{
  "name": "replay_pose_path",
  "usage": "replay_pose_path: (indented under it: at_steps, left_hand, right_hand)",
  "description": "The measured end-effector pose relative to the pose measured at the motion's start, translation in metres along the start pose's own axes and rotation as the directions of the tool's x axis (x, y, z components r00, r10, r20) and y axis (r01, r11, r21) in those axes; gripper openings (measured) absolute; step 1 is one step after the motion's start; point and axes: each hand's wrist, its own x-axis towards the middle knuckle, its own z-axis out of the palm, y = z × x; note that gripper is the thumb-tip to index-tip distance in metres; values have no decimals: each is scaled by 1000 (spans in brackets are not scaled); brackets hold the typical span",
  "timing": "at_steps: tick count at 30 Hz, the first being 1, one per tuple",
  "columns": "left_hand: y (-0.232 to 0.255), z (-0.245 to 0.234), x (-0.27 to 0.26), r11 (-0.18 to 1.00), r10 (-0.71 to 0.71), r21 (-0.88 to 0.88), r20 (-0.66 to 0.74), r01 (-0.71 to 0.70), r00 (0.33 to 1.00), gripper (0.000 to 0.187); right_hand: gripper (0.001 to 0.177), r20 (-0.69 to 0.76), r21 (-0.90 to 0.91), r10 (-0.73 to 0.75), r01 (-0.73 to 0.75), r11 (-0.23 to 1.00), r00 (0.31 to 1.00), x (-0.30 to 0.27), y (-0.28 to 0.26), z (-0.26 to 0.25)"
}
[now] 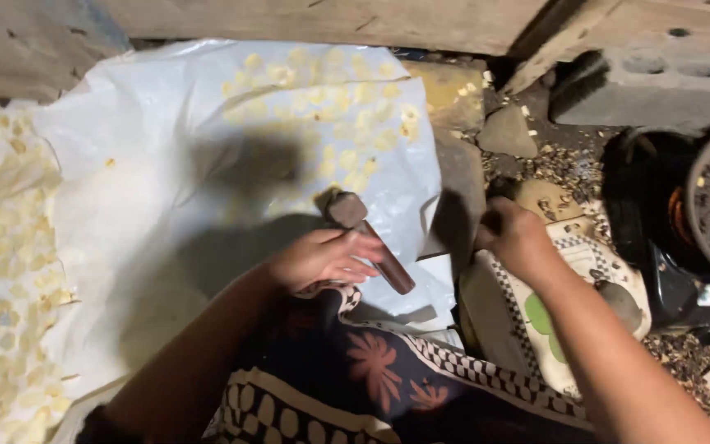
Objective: Cracking nuts with a stone and mallet, sorting kernels, and stirring nuts in a roasting pan
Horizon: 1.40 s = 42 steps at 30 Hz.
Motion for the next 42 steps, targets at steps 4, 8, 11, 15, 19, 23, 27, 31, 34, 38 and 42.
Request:
replay_pose_path:
  at_steps: [4, 8, 11, 15, 19, 23, 27, 31, 34, 38, 42]
  left_hand:
    - [0, -6, 14, 978, -12, -206, 98, 33, 995, 72]
    - [-47, -55, 4, 923, -106, -385, -190, 26, 976, 36]
    - [-10, -33, -64, 978, 13, -180, -462, -108, 887, 33]
    - [37, -61, -30, 993, 119, 66, -454, -100, 883, 47]
    - [21, -114, 59, 859, 417, 476, -437, -188, 797, 31]
    - [18, -91, 107, 352, 682, 927, -352, 134, 641, 22]
    - [1, -67, 174, 167, 779, 977, -215, 136, 588, 18]
    - [-11, -52, 195, 130, 824, 977, -202, 170, 530, 11]
    - [-15, -51, 196, 79, 815, 971, -193, 224, 546, 5]
    - [8, -41, 153, 76, 834, 963, -203, 257, 514, 24]
    - [5, -31, 68, -50, 932, 924, -93, 378, 350, 31]
  right_hand:
    - [21, -114, 472, -172, 206, 857, 978, -19, -132, -4]
    - [34, -94, 246, -166, 184, 952, 982, 6, -150, -2]
    - [63, 387, 63, -15, -10, 998, 922, -3, -197, -4]
    - [53, 228, 222, -61, 9, 975, 972, 7, -175, 74]
    - [52, 135, 278, 5, -43, 960, 991, -4, -166, 47]
    - [52, -152, 228, 139, -102, 968, 979, 0, -109, 87]
    - [49, -183, 298, 150, -90, 950, 972, 9, -103, 28]
    - [28, -487, 375, -17, 227, 899, 873, 12, -107, -20]
    - [30, -680, 434, -86, 494, 754, 728, 39, -80, 2]
    - [51, -262, 322, 140, -50, 945, 955, 69, -107, 49]
    - [48, -184, 135, 23, 2, 991, 983, 76, -116, 38]
